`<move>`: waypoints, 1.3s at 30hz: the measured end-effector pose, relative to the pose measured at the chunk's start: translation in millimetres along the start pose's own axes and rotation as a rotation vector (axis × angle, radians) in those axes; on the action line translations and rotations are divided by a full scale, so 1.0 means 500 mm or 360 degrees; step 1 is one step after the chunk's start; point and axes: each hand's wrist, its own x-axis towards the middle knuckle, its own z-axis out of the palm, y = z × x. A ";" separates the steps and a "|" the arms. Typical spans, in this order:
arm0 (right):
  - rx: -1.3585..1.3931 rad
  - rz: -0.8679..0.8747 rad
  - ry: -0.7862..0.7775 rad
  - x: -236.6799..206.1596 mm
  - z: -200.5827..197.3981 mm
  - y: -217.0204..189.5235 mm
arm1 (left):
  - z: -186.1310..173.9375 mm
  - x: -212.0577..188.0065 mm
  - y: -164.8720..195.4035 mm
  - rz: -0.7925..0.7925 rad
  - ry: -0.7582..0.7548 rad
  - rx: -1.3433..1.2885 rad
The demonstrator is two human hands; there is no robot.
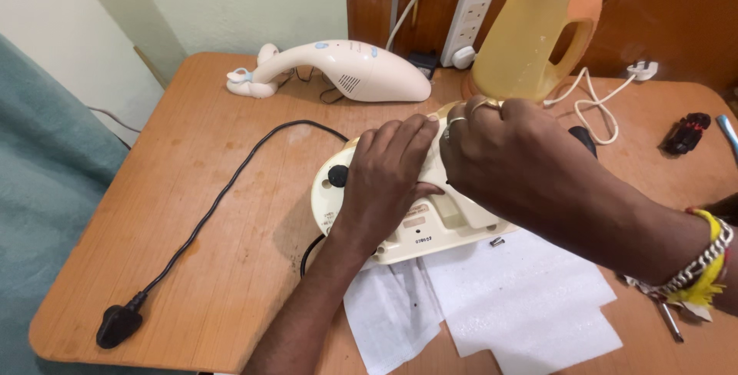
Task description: The person uses a screwdriver to unscrew screws from the base of a small electric appliance lying upside down on a table, removing screws one at a time and setting them on a paper sheet. Near the end, the person wipes the appliance base with a cloth.
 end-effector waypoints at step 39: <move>-0.0167 0.0019 0.0197 -0.015 0.006 -0.006 | 0.002 -0.002 0.002 -0.0005 0.0002 0.0026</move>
